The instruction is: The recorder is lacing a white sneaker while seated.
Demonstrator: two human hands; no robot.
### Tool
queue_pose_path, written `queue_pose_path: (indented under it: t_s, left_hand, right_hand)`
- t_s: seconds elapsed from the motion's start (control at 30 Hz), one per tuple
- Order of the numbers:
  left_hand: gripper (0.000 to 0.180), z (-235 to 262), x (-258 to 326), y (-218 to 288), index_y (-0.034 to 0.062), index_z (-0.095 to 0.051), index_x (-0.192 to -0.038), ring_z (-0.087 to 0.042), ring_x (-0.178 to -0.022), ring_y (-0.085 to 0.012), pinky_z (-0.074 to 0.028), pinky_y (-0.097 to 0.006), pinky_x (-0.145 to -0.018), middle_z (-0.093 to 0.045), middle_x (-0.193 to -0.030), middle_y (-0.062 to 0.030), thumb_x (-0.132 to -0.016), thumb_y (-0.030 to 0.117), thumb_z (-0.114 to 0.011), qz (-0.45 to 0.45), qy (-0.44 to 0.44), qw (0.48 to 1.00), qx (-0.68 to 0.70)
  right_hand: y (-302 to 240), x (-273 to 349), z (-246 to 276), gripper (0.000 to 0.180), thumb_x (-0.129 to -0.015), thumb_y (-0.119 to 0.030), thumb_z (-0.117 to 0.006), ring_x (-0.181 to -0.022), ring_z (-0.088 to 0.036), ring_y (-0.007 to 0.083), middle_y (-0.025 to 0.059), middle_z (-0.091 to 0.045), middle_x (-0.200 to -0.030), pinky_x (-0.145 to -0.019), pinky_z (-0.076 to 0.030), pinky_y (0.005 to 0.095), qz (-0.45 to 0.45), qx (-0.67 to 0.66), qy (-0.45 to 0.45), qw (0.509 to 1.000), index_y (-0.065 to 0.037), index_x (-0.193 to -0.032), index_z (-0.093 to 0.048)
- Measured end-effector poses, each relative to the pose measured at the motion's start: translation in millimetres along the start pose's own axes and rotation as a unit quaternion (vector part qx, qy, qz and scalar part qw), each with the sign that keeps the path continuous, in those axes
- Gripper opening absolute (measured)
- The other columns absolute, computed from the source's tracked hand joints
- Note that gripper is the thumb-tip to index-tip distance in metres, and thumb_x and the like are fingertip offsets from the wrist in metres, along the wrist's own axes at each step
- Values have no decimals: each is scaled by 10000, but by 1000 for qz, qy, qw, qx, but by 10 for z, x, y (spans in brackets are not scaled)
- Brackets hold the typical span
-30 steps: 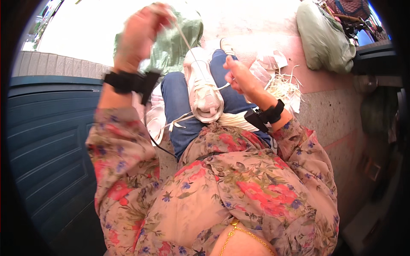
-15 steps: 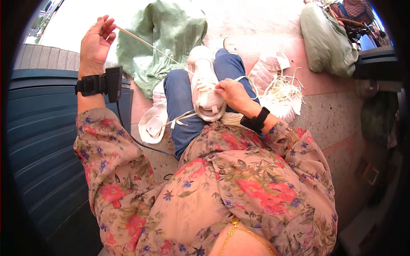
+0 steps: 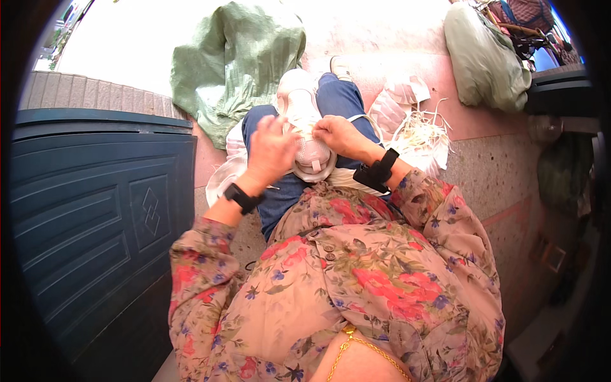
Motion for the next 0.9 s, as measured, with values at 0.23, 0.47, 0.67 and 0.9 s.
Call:
queue_pose_path:
  t_s: [0.23, 0.47, 0.67, 0.9]
  left_hand:
    - [171, -142, 44, 135, 57, -641, -838, -392, -1111, -350, -360, -426, -874, -477, -1188, -137, -687, 58, -561, 61, -8, 994, -88]
    - [245, -325, 88, -96, 15, -622, -878, -386, -1110, -365, -337, -407, -941, -449, -1205, -177, -664, -20, -507, 131, -7, 988, 81]
    - [136, -325, 58, -182, 10, -621, -828, -395, -1081, -356, -353, -412, -911, -457, -1168, -182, -705, 52, -582, 157, 11, 974, 164]
    - [122, -46, 141, -448, 11, -541, -668, -436, -1074, -310, -309, -378, -925, -504, -1112, -173, -741, 83, -607, 120, 93, 980, 132]
  right_hand:
    - [187, -25, -111, 194, -746, -153, -603, -631, -607, 238, 186, -611, -688, -613, -470, 326, -80, -140, -49, 986, 34, -787, -629]
    - [25, -20, -3, 276, -688, -168, -663, -652, -615, 226, 168, -613, -699, -617, -477, 308, -71, -98, 33, 992, 49, -850, -610]
    - [-68, -46, -32, 220, -715, -144, -609, -671, -596, 317, 181, -604, -718, -640, -473, 348, -13, 0, 49, 999, 18, -864, -602]
    - [-274, -62, -72, 159, -683, -78, -538, -829, -568, 353, 210, -590, -841, -734, -454, 413, 66, 117, 19, 991, -29, -815, -613]
Point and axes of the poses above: each hand's wrist, its own x-axis away from the middle knuckle, its own z-axis out of the back of the hand, y = z × x, the point moved 9 cm from there along -x, towards the middle knuckle
